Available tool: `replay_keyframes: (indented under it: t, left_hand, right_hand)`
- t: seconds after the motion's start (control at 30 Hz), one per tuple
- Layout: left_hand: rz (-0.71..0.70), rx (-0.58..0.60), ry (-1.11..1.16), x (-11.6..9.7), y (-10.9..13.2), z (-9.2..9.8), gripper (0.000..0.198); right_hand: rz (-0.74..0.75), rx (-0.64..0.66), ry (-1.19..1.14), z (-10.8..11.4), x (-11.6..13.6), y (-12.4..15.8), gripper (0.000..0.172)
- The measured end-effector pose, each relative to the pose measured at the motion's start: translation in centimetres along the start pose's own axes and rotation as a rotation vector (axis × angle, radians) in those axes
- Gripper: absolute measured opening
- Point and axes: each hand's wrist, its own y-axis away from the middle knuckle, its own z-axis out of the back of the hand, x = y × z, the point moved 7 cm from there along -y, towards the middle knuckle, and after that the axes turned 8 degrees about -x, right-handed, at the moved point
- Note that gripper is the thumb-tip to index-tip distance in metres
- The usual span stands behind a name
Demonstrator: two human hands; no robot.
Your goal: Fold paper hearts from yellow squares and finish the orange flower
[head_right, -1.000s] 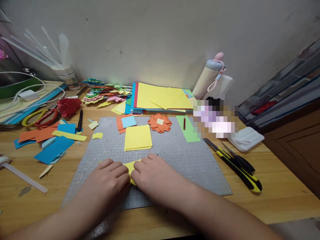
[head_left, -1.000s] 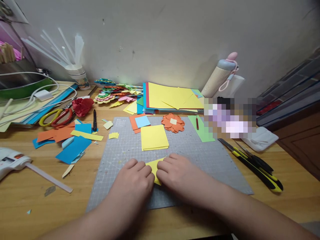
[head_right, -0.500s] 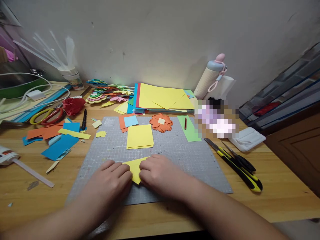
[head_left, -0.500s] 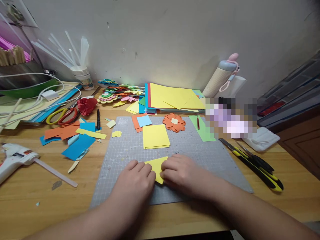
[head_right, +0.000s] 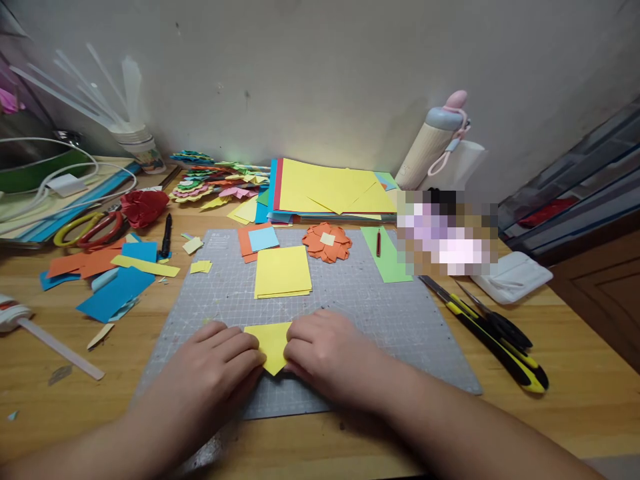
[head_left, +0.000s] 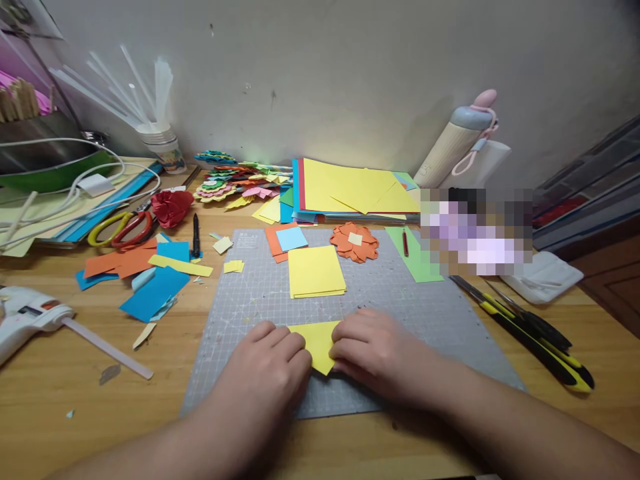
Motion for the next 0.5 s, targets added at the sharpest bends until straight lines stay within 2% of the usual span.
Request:
replay_keyframes:
  t: [0.13,0.3,0.5]
  left_hand:
    - [0.044,-0.018,0.044,0.19,-0.10,0.05,0.023]
    - [0.123,0.061,0.093,0.44,-0.19,-0.28,0.021]
    - [0.136,0.108,0.155,0.50,-0.20,-0.57,0.021]
  right_hand:
    - [-0.096,0.005,-0.023,0.08,-0.37,0.23,0.022]
    - [-0.180,0.007,-0.110,0.16,-0.68,0.35,0.016]
    - [-0.262,-0.014,-0.111,-0.09,-0.97,0.69,0.012]
